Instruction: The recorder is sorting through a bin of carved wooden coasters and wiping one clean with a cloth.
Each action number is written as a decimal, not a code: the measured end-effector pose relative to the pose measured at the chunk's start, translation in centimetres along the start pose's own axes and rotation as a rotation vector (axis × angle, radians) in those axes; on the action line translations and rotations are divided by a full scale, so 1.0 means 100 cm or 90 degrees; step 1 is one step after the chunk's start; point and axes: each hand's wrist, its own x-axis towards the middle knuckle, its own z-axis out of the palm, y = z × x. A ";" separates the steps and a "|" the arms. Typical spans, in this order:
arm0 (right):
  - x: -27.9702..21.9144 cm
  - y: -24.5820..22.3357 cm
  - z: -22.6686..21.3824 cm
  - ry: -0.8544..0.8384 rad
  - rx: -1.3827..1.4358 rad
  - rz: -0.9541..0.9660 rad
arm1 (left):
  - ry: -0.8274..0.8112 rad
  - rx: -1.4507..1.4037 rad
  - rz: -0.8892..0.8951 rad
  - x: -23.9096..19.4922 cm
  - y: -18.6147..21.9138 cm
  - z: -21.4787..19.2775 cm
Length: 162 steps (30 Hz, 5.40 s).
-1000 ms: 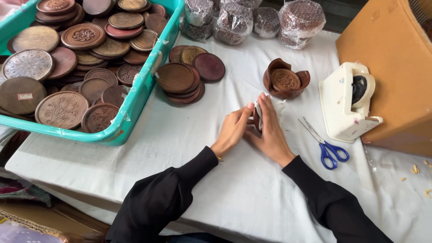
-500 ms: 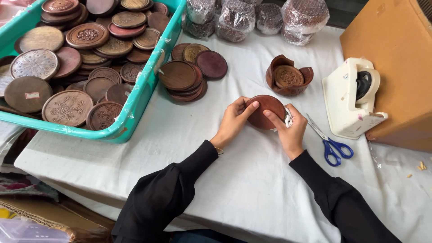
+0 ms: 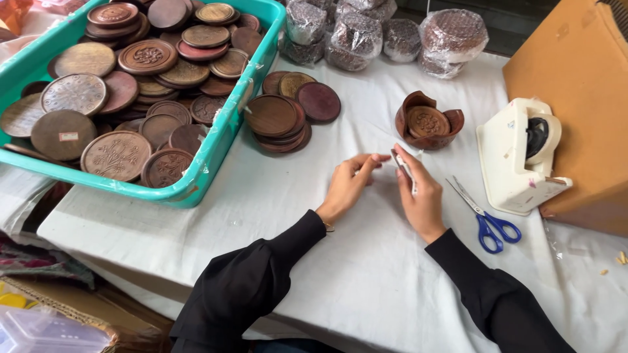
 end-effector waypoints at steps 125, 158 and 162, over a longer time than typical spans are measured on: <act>-0.050 0.090 0.031 0.190 0.199 0.152 | 0.404 0.523 0.205 0.017 0.015 -0.075; -0.035 0.080 0.025 0.115 0.239 0.398 | 0.018 -0.171 0.040 0.019 -0.005 0.012; -0.017 0.041 0.007 0.205 0.270 0.430 | 0.066 -0.057 -0.046 0.012 -0.005 0.012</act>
